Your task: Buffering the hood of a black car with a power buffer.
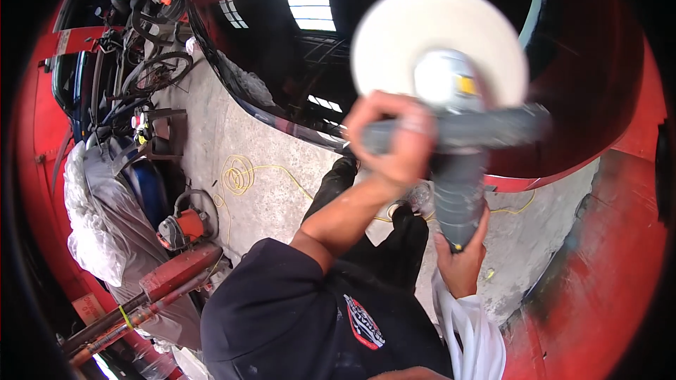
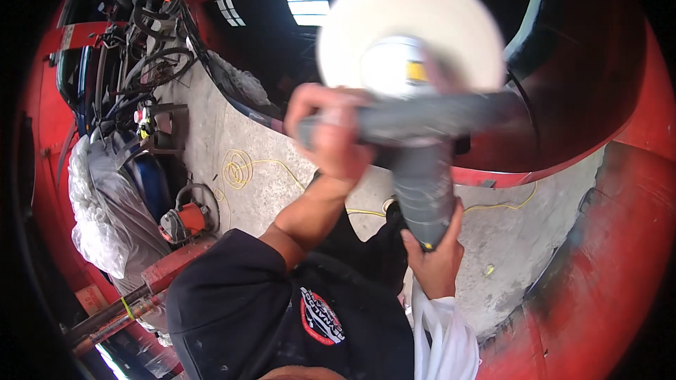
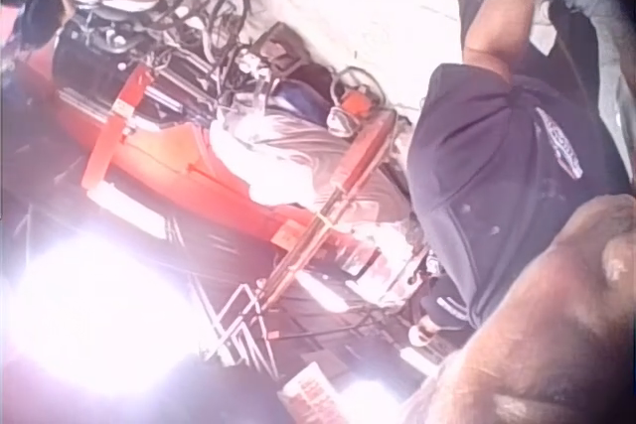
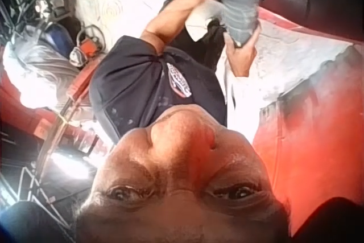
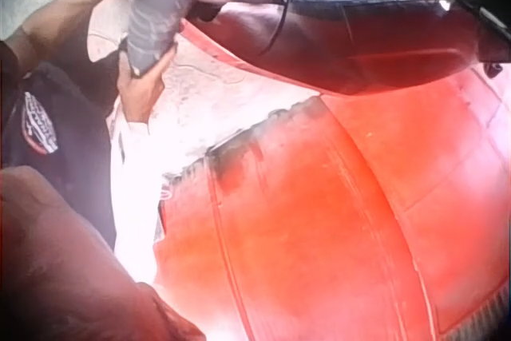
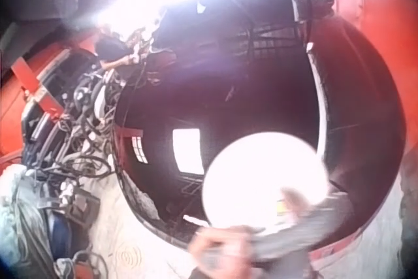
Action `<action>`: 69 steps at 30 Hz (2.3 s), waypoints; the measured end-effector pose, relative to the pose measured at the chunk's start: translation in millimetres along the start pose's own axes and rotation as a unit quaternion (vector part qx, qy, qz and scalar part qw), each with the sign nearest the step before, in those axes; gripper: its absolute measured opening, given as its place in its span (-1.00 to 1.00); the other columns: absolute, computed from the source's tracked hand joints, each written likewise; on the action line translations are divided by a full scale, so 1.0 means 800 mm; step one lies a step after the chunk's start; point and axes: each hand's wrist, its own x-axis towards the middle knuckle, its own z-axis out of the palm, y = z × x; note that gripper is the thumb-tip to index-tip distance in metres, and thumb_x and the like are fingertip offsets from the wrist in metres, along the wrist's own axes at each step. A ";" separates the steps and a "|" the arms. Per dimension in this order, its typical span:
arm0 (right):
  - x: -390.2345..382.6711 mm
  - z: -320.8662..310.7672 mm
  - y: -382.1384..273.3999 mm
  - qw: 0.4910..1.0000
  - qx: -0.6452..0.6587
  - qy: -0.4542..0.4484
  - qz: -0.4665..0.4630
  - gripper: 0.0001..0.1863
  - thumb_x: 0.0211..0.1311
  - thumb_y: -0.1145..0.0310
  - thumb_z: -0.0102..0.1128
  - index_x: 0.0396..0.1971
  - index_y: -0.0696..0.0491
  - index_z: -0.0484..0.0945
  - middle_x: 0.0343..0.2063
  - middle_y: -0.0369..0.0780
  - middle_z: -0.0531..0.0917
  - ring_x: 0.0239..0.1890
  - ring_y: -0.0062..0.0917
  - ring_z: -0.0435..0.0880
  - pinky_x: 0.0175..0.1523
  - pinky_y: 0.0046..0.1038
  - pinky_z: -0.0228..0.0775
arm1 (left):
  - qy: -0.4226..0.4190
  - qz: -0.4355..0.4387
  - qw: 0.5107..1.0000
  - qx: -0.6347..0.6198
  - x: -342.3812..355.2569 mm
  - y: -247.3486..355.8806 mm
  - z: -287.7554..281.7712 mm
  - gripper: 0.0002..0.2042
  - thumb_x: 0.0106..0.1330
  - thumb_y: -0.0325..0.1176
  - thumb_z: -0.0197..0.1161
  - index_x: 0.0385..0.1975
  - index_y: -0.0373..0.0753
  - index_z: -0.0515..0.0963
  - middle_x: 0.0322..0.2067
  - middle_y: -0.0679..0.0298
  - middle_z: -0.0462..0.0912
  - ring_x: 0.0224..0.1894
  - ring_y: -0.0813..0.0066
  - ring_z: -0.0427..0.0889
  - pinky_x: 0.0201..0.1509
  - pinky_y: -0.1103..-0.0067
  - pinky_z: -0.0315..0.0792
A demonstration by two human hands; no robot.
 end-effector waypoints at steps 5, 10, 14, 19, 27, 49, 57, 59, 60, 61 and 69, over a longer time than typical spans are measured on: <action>-0.061 -0.002 0.109 0.975 0.051 0.212 0.048 -0.08 0.25 0.20 0.23 0.44 0.29 -0.06 -0.09 0.12 0.63 -0.07 -0.13 0.68 0.12 -0.28 0.44 | -0.183 0.021 0.978 -0.097 -0.048 -0.011 0.156 -0.87 -0.03 -0.49 0.42 -0.61 -0.28 0.56 -0.59 0.25 0.65 -0.56 0.60 0.62 -0.49 0.64 0.45; -0.031 0.018 0.045 0.932 0.270 0.229 0.072 -0.12 0.30 0.25 0.10 0.41 0.33 -0.17 -0.31 -0.05 0.53 -0.40 -0.42 0.55 -0.15 -0.41 0.46 | -0.269 -0.006 0.959 -0.091 -0.054 -0.010 0.204 -0.82 -0.04 -0.48 0.44 -0.64 -0.25 0.51 -0.69 0.24 0.58 -0.67 0.48 0.60 -0.58 0.57 0.40; -0.021 0.029 0.029 0.939 0.234 0.244 0.063 -0.14 0.30 0.29 0.07 0.40 0.32 -0.20 -0.39 -0.05 0.52 -0.46 -0.47 0.53 -0.26 -0.45 0.45 | -0.275 -0.011 0.956 -0.100 -0.035 -0.005 0.188 -0.81 0.00 -0.45 0.45 -0.63 -0.25 0.51 -0.71 0.25 0.57 -0.67 0.44 0.62 -0.58 0.56 0.42; -0.044 0.044 0.069 0.981 -0.030 0.189 -0.029 -0.03 0.23 0.20 0.21 0.42 0.39 -0.15 -0.11 0.24 0.59 -0.13 -0.04 0.70 0.01 -0.25 0.52 | -0.188 0.018 0.971 -0.143 -0.009 -0.012 0.086 -0.86 0.01 -0.52 0.44 -0.51 -0.30 0.57 -0.55 0.20 0.68 -0.53 0.49 0.69 -0.48 0.60 0.49; 0.040 0.045 -0.024 0.991 -0.114 -0.055 -0.051 0.12 0.01 0.17 0.52 0.44 0.23 -0.04 -0.14 0.13 0.69 -0.09 0.00 0.74 -0.05 -0.21 0.59 | 0.023 0.034 0.986 -0.164 0.025 -0.013 -0.124 -0.88 0.23 -0.52 0.17 -0.29 -0.40 0.44 -0.56 0.14 0.53 -0.57 0.54 0.41 -0.45 0.54 0.34; 0.211 0.179 -0.272 0.908 -0.241 -0.233 -0.250 0.08 0.10 0.03 0.49 0.44 0.18 0.00 -0.21 0.05 0.67 -0.23 -0.11 0.75 -0.21 -0.21 0.61 | 0.417 0.017 0.906 -0.072 0.224 0.002 -0.316 -0.70 0.33 -0.10 0.09 -0.46 -0.22 0.37 -0.67 0.26 0.42 -0.77 0.62 0.26 -0.69 0.64 0.16; 0.285 0.244 -0.381 0.940 -0.195 -0.225 -0.163 0.04 0.24 -0.06 0.31 0.49 0.14 -0.09 -0.48 0.13 0.63 -0.48 0.03 0.70 -0.33 -0.07 0.57 | 0.263 -0.008 0.962 -0.073 0.426 0.014 -0.345 -0.66 0.38 -0.11 0.11 -0.61 -0.08 0.27 -0.75 0.49 0.21 -0.73 0.70 0.14 -0.62 0.66 0.02; 0.307 0.254 -0.398 0.943 -0.184 -0.219 -0.172 0.00 0.28 -0.06 0.26 0.49 0.12 -0.10 -0.50 0.13 0.63 -0.49 0.04 0.69 -0.36 -0.06 0.55 | 0.235 -0.008 0.971 -0.049 0.471 0.011 -0.341 -0.65 0.39 -0.10 0.11 -0.62 -0.09 0.29 -0.75 0.48 0.20 -0.72 0.70 0.14 -0.61 0.66 0.02; 0.316 0.258 -0.407 0.947 -0.175 -0.208 -0.168 -0.01 0.30 -0.04 0.24 0.50 0.11 -0.11 -0.52 0.13 0.62 -0.51 0.05 0.68 -0.37 -0.05 0.55 | 0.219 -0.005 0.975 -0.036 0.493 0.010 -0.337 -0.65 0.38 -0.10 0.11 -0.61 -0.10 0.31 -0.75 0.47 0.20 -0.72 0.70 0.16 -0.60 0.66 0.02; 0.323 0.261 -0.417 0.953 -0.163 -0.198 -0.158 -0.01 0.30 -0.04 0.24 0.50 0.11 -0.11 -0.52 0.13 0.62 -0.51 0.05 0.68 -0.37 -0.05 0.55 | 0.201 -0.003 0.979 -0.024 0.513 0.009 -0.333 -0.66 0.38 -0.09 0.10 -0.61 -0.10 0.32 -0.75 0.47 0.21 -0.71 0.69 0.17 -0.60 0.67 0.02; 0.317 0.260 -0.406 0.968 -0.150 -0.177 -0.093 0.00 0.29 -0.07 0.23 0.50 0.11 -0.12 -0.57 0.08 0.60 -0.55 0.01 0.66 -0.40 -0.06 0.53 | 0.122 -0.068 0.988 -0.061 0.541 0.004 -0.290 -0.63 0.27 -0.09 0.22 -0.70 -0.06 0.29 -0.76 0.49 0.17 -0.70 0.67 0.13 -0.59 0.67 -0.02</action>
